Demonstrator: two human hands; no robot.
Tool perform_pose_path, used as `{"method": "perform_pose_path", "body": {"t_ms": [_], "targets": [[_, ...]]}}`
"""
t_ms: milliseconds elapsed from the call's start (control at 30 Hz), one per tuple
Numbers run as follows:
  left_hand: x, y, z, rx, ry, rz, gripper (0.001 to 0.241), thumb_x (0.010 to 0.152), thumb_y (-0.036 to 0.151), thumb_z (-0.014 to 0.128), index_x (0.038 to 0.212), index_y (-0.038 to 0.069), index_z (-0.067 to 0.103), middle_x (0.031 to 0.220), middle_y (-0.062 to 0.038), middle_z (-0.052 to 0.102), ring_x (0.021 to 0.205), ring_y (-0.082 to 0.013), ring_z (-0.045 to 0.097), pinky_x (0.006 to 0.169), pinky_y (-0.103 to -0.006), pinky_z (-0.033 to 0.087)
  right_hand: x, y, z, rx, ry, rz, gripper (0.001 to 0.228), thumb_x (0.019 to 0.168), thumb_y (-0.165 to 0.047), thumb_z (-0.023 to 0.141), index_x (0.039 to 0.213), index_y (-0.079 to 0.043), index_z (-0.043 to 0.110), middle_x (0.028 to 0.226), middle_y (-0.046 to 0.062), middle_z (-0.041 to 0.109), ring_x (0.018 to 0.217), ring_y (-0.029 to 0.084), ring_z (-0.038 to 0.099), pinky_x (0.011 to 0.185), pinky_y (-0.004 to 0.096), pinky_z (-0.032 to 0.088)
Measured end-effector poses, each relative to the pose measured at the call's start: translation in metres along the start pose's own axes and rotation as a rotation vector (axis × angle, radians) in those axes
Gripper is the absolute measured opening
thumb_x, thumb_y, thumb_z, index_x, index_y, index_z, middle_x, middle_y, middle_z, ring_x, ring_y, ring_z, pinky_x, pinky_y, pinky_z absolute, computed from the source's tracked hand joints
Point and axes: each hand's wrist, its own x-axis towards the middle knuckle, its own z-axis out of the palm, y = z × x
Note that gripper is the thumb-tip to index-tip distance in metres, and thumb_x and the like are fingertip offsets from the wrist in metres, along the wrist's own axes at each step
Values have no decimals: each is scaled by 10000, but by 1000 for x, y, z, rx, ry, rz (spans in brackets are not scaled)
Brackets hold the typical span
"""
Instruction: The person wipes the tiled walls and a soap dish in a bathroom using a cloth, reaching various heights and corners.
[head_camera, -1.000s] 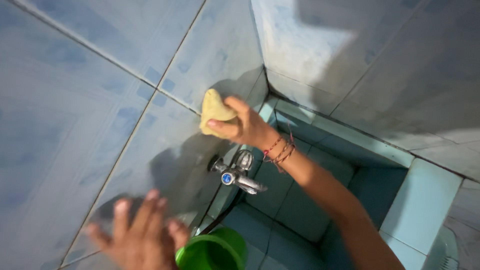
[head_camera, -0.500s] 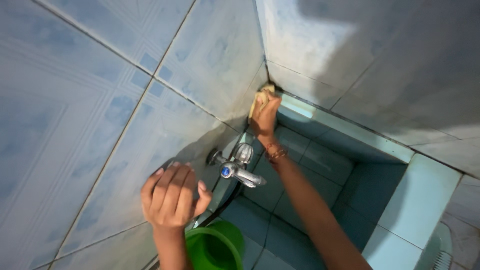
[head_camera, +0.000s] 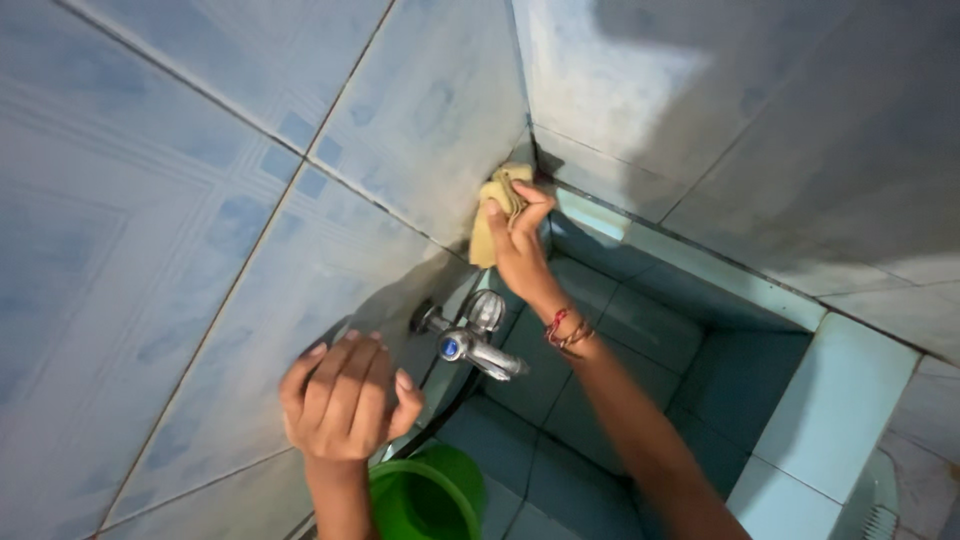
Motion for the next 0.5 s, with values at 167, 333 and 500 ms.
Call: {"method": "perform_pose_path", "body": {"t_ms": [167,333,500], "targets": [[-1,-1,-3,3,-9,7,184,859,182,627,832,42,743,868,-69,728,910,-228,702,918,-403,506,-3,-69,7,51,-79,100,540,1055,-284,558,1375,1,229,1383,266,412,1317,323,491,1138,432,390],[0,2,-4,10,-22,-8,183,860,177,628,847,41,748,886,-59,729,924,-221,695,916,-412,509,-31,-126,23,-27,-137,-206,564,1024,-83,604,1372,9,169,1381,291,338,1369,364,453,1210,487,371],[-1,0,-6,-13,-2,13,168,851,166,628,833,41,739,898,-70,733,938,-226,695,919,-414,512,-32,-133,35,-196,-25,-484,529,979,15,628,1306,-17,214,1329,281,370,1280,379,415,1136,529,369]]}}
